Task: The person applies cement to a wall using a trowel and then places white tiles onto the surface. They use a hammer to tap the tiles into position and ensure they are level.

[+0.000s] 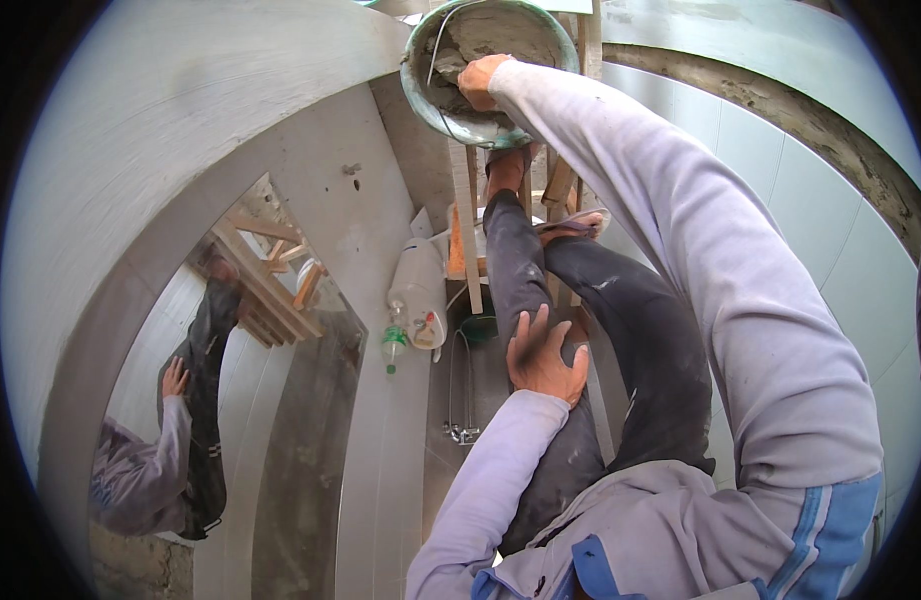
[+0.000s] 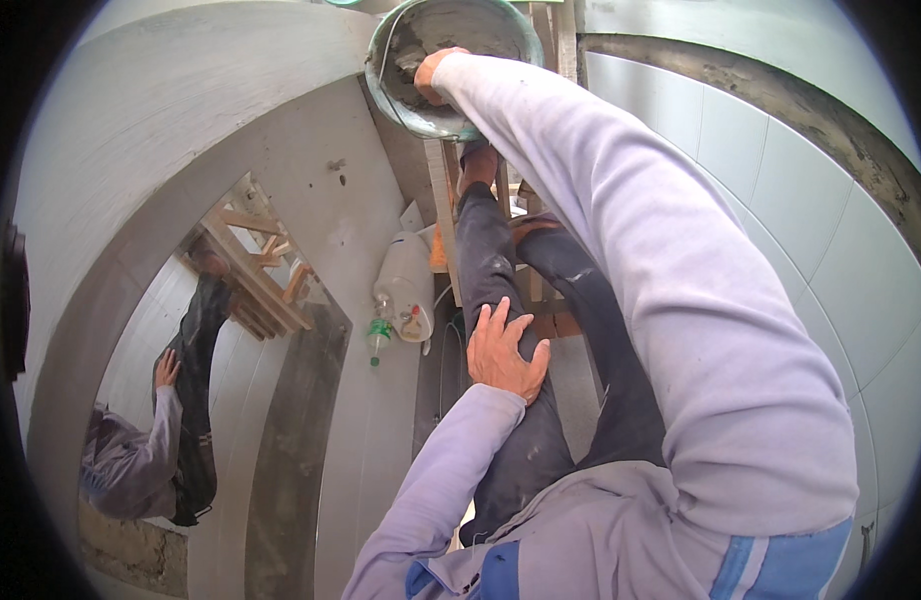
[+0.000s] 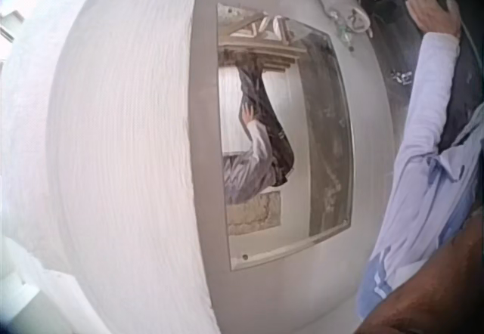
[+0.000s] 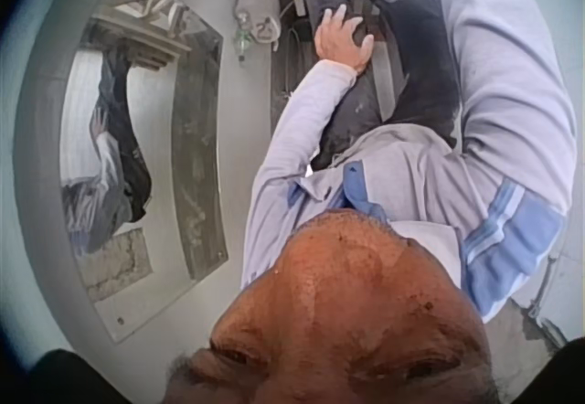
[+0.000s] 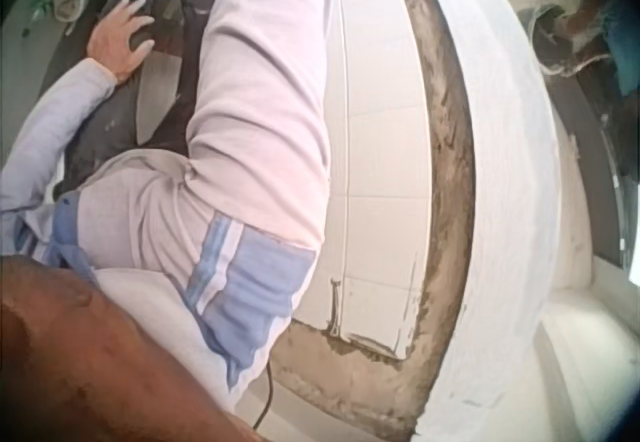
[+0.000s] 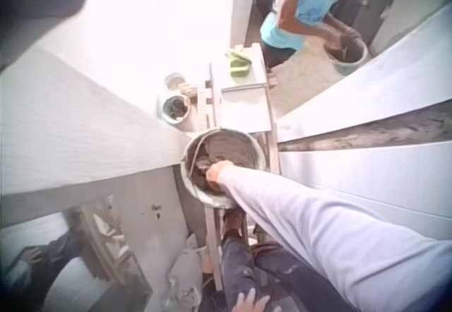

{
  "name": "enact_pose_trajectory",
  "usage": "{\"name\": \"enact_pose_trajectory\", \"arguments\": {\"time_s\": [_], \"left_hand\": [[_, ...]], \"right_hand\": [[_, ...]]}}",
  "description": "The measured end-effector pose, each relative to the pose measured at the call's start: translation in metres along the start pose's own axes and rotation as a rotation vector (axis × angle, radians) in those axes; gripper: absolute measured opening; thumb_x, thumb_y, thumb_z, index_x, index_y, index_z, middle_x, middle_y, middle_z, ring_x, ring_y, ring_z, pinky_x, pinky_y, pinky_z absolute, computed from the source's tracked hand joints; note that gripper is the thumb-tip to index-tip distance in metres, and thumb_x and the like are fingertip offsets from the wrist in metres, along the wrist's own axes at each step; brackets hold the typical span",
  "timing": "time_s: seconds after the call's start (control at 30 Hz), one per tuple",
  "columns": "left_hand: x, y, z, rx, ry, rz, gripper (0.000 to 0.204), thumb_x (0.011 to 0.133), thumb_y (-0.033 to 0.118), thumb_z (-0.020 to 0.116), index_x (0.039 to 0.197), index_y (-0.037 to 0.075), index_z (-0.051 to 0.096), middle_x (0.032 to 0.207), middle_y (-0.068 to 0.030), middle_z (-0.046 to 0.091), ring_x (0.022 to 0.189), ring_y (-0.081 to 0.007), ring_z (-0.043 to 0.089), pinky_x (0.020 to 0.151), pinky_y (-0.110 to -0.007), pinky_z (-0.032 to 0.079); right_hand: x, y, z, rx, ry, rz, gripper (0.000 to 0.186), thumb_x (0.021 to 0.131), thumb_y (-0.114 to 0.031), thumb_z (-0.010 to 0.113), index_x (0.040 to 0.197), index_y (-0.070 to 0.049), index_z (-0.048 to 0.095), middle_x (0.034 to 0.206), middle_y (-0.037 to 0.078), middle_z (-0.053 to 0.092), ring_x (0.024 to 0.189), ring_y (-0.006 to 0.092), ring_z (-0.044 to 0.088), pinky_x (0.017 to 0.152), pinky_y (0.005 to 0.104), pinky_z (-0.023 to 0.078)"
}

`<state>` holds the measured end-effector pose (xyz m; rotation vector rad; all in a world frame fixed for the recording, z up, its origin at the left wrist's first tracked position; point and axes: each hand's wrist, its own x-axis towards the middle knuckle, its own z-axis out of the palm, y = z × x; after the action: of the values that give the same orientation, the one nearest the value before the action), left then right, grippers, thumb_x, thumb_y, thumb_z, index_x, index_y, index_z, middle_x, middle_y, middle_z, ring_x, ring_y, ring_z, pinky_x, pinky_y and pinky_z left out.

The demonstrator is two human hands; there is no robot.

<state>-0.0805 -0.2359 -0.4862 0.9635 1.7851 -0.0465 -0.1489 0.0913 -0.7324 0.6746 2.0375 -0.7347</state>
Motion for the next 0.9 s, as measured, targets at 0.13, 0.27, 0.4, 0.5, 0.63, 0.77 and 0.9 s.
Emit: {"name": "enact_pose_trajectory", "arguments": {"time_s": [0.13,0.27,0.4,0.5,0.63,0.77,0.9], "left_hand": [[0.001,0.001,-0.002,-0.014,-0.012,-0.015,0.044,0.074,0.030,0.072,0.114,0.013,0.066,0.144,-0.0137,0.045,0.137,-0.0360,0.034,0.109,-0.048,0.029],[0.001,0.002,-0.006,-0.017,-0.009,-0.006,0.043,0.074,0.030,0.072,0.114,0.013,0.066,0.144,-0.0139,0.045,0.137,-0.0363,0.034,0.109,-0.049,0.029],[0.003,0.004,-0.012,-0.020,0.011,0.011,0.043,0.075,0.029,0.072,0.114,0.013,0.066,0.143,-0.0140,0.046,0.136,-0.0366,0.036,0.108,-0.049,0.031],[0.004,0.005,-0.018,-0.013,0.037,0.033,0.042,0.075,0.028,0.072,0.114,0.012,0.066,0.143,-0.0143,0.046,0.135,-0.0372,0.037,0.108,-0.050,0.031],[0.006,0.007,-0.026,-0.010,0.006,0.027,0.041,0.075,0.027,0.072,0.113,0.012,0.066,0.142,-0.0143,0.047,0.134,-0.0376,0.038,0.107,-0.050,0.032],[0.008,0.009,-0.028,0.059,0.005,0.064,0.042,0.074,0.027,0.073,0.113,0.012,0.066,0.142,-0.0141,0.047,0.134,-0.0374,0.039,0.108,-0.048,0.032],[0.014,0.016,-0.030,0.138,0.005,0.084,0.042,0.075,0.027,0.072,0.115,0.014,0.065,0.142,-0.0138,0.047,0.135,-0.0370,0.038,0.110,-0.047,0.031]], "right_hand": [[-0.003,-0.007,-0.013,-0.105,-0.104,-0.102,0.044,0.065,-0.009,0.067,0.109,-0.011,0.071,0.108,0.012,0.070,0.096,0.0312,0.069,0.076,0.0445,0.056],[-0.003,0.008,-0.038,-0.046,-0.213,-0.115,0.044,0.067,-0.014,0.071,0.111,-0.012,0.071,0.111,0.010,0.069,0.090,0.0264,0.070,0.073,0.0388,0.056],[-0.007,0.030,-0.048,0.210,-0.356,-0.017,0.042,0.076,-0.012,0.067,0.118,-0.010,0.067,0.120,0.007,0.066,0.085,0.0201,0.071,0.067,0.0327,0.056],[0.010,0.068,-0.030,0.583,-0.515,-0.096,0.042,0.080,-0.011,0.063,0.123,-0.009,0.065,0.122,0.006,0.065,0.085,0.0177,0.071,0.064,0.0331,0.056],[0.000,0.103,-0.015,0.745,-0.450,-0.239,0.041,0.086,-0.016,0.062,0.127,-0.017,0.063,0.114,0.005,0.067,0.077,0.0136,0.068,0.054,0.0302,0.050],[-0.040,0.143,0.006,1.093,-0.526,-0.258,0.042,0.089,-0.015,0.060,0.131,-0.016,0.060,0.100,0.009,0.071,0.059,0.0112,0.062,0.045,0.0259,0.045],[-0.138,0.153,0.042,1.821,-0.429,-0.437,0.044,0.089,-0.011,0.061,0.132,-0.002,0.055,0.087,0.015,0.070,0.045,0.0101,0.055,0.037,0.0204,0.043]]}}
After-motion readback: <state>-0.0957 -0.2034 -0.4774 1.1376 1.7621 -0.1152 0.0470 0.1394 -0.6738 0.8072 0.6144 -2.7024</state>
